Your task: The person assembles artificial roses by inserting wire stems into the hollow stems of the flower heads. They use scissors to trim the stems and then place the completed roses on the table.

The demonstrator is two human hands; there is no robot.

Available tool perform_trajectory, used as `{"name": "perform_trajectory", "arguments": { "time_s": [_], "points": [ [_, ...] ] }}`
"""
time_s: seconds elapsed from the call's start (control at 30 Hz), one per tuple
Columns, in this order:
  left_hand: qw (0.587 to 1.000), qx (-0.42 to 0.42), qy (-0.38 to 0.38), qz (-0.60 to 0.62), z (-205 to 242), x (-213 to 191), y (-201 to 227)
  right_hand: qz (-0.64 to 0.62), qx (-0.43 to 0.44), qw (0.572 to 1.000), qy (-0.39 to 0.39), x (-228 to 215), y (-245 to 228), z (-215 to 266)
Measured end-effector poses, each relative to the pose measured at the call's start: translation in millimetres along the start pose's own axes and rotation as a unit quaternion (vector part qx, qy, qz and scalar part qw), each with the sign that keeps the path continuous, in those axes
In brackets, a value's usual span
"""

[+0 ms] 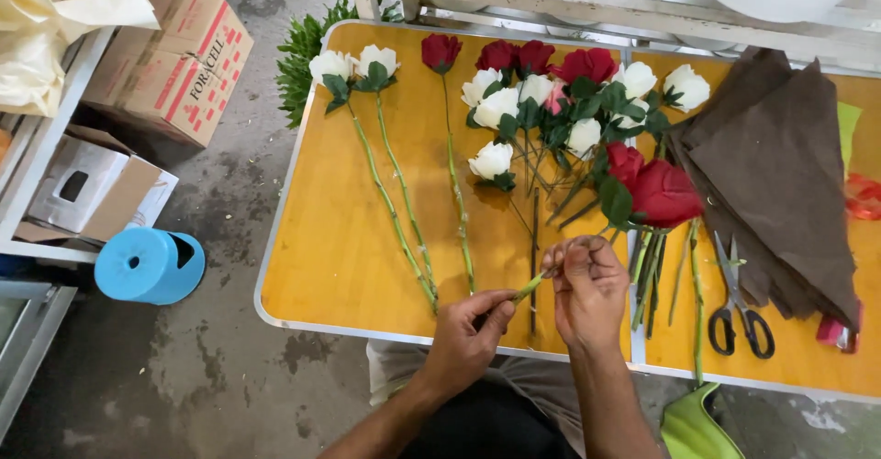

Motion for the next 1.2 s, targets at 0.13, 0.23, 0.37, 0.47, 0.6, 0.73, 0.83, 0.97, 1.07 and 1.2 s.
{"name": "perform_trajectory", "arguments": {
  "time_s": [0.13,0.23,0.37,0.47,0.6,0.73,0.83,0.97,1.07,1.2],
  "points": [
    [1.0,0.009,-0.003,-0.024,-2,2,2,-0.03,-0.007,0.999,-0.021,5,10,6],
    [1.0,0.007,-0.005,-0.03,-4,2,6,-0.019,-0.009,1.0,-0.02,5,8,5],
    [0.998,-0.037,-0.029,-0.034,-11,0,15,-0.013,0.055,0.998,0.023,-13,9,-1],
    [0.999,0.015,0.002,-0.052,-22,-3,11,-0.018,0.029,0.997,0.074,-37,23,-4],
    [0.998,0.019,-0.004,-0.054,-23,-1,15,-0.023,0.022,0.996,0.089,-43,25,-6],
    [0.999,-0.002,0.012,-0.045,-21,1,-9,-0.031,0.015,0.997,0.075,-50,37,-1],
    [0.999,-0.003,0.014,-0.034,-18,2,-17,-0.039,0.037,0.996,0.066,-51,45,5],
    [0.999,-0.019,0.005,-0.05,-19,-5,-18,-0.028,0.073,0.994,0.071,-47,50,7],
    [0.997,-0.027,-0.007,-0.069,-24,-7,-2,-0.055,0.083,0.994,0.053,-42,48,0],
    [0.998,-0.041,-0.023,-0.03,-34,-7,-13,-0.018,0.07,0.996,0.044,-45,41,-10]
  ]
}}
Point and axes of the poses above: each hand's wrist, its own z-axis away from the middle knuckle, its own x-axis out of the palm, y = z × x, the point moved 7 cm from there along -z, towards the middle knuckle, and after that the axes turned 14 degrees about -y, right-handed, at the moved point
